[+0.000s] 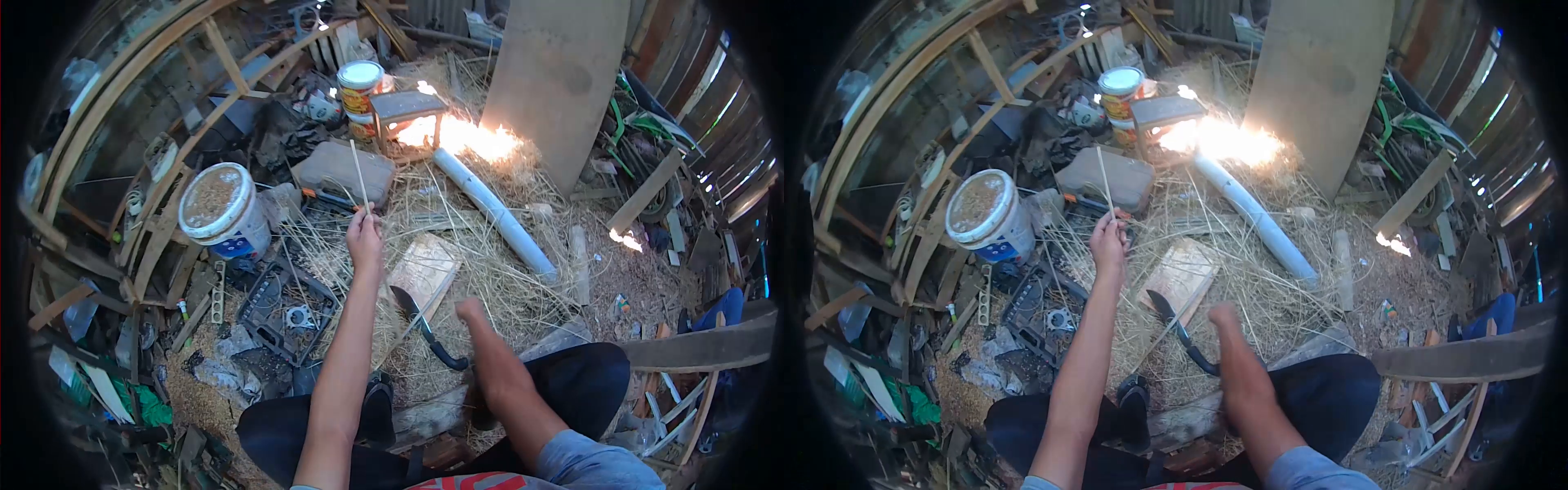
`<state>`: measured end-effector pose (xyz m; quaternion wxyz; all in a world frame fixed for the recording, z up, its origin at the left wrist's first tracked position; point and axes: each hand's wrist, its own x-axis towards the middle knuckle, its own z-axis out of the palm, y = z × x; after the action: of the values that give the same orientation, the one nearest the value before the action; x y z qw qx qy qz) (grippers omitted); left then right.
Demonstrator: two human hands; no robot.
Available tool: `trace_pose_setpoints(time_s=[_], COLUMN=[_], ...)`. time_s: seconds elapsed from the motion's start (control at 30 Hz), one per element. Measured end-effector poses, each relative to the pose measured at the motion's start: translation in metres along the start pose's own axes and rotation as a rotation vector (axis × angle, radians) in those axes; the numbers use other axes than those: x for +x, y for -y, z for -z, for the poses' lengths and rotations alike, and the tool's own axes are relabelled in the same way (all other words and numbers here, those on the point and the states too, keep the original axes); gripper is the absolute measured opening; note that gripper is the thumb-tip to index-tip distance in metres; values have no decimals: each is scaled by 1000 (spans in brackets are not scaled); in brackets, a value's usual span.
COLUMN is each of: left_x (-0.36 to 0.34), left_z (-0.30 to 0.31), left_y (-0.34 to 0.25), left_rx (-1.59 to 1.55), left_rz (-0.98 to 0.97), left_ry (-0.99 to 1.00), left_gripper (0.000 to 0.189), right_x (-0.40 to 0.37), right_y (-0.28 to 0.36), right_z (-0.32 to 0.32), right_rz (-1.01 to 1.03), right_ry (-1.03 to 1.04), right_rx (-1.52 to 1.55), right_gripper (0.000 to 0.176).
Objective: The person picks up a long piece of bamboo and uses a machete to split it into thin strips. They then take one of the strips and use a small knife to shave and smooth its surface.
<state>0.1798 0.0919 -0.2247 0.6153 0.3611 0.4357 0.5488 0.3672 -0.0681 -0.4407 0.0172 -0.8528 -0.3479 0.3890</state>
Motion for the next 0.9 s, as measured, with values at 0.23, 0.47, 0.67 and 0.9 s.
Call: trace_pose_setpoints(time_s=[0.23, 0.47, 0.67, 0.9], left_x=[-18, -103, -153, -195], left_z=[-12, -4, 12, 2], left_y=[-118, -226, -247, -243], left_rx=[-177, -113, -157, -73], left_rz=[-69, -144, -175, -167], left_ry=[18, 115, 209, 218], left_gripper=[36, 41, 51, 49], right_x=[-64, -150, -209, -275], right_y=[42, 103, 139, 159], right_z=[142, 270, 297, 253], right_rz=[59, 402, 855, 1255], right_ry=[-192, -564, -774, -823], right_rx=[-52, -103, 160, 452], right_gripper=[38, 39, 31, 25])
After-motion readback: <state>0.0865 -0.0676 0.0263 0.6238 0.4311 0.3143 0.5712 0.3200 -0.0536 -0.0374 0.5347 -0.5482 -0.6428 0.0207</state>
